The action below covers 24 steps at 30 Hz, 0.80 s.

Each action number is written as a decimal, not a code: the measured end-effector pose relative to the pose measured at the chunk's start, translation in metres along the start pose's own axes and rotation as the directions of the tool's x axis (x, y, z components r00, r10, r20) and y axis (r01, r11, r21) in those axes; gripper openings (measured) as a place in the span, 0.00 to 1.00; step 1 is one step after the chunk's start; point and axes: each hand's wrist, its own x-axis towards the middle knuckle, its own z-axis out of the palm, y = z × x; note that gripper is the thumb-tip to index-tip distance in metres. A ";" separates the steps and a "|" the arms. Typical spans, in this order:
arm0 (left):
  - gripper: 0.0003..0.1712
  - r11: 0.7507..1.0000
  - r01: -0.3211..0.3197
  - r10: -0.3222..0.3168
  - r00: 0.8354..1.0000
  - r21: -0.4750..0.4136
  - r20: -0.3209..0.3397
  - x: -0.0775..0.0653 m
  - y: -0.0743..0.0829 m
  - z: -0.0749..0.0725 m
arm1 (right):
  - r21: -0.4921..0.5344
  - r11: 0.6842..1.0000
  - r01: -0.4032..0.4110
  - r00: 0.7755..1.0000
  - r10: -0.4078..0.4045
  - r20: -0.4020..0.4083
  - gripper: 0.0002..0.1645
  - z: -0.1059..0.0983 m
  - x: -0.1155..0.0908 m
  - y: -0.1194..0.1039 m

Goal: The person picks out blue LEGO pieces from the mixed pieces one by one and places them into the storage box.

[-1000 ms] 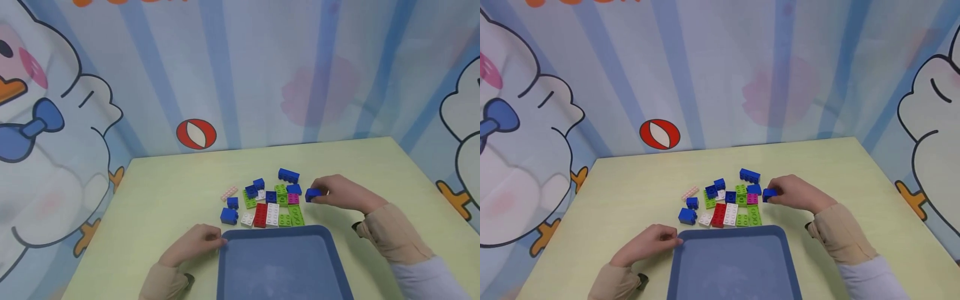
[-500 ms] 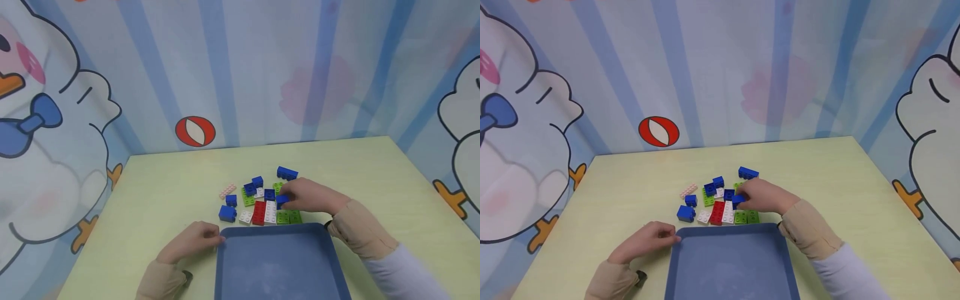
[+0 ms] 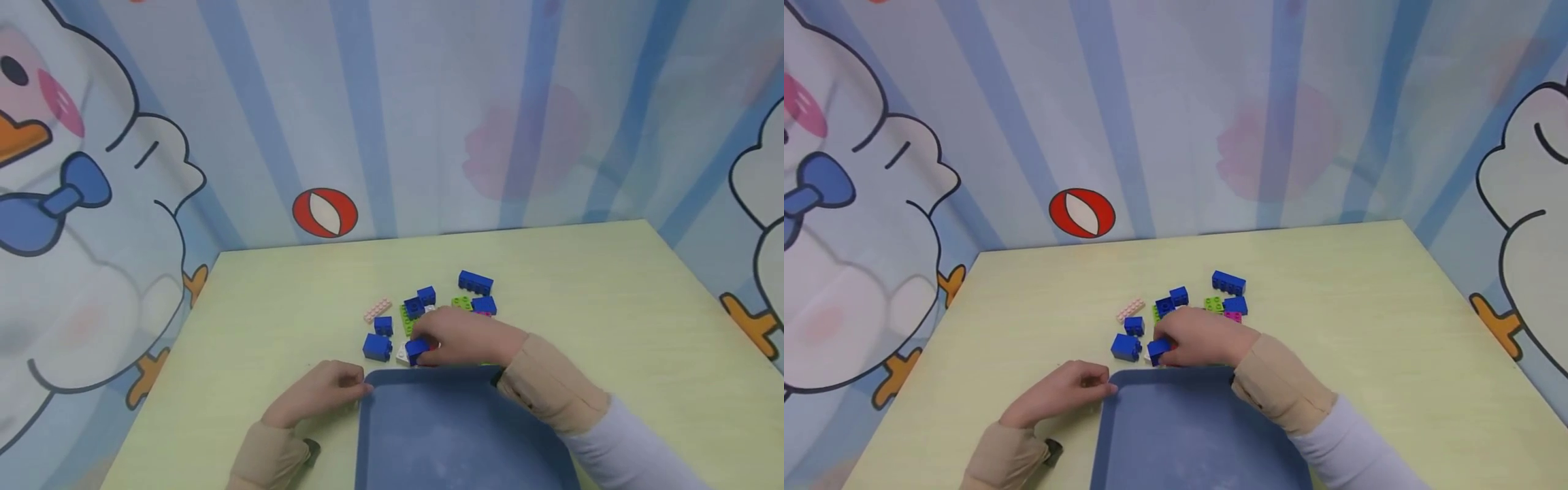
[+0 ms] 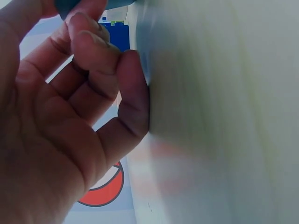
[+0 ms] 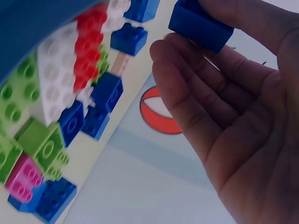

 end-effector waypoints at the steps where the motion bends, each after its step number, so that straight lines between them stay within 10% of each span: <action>1: 0.19 1.000 0.002 -0.002 1.000 -0.006 0.006 0.000 0.000 0.000 | -0.005 1.000 0.012 1.000 -0.012 0.002 0.16 0.002 0.001 -0.002; 24: 0.19 1.000 -0.023 0.023 0.999 -0.014 0.025 -0.001 -0.004 -0.002 | -0.019 0.982 0.189 0.973 -0.185 0.138 0.13 0.050 0.022 -0.035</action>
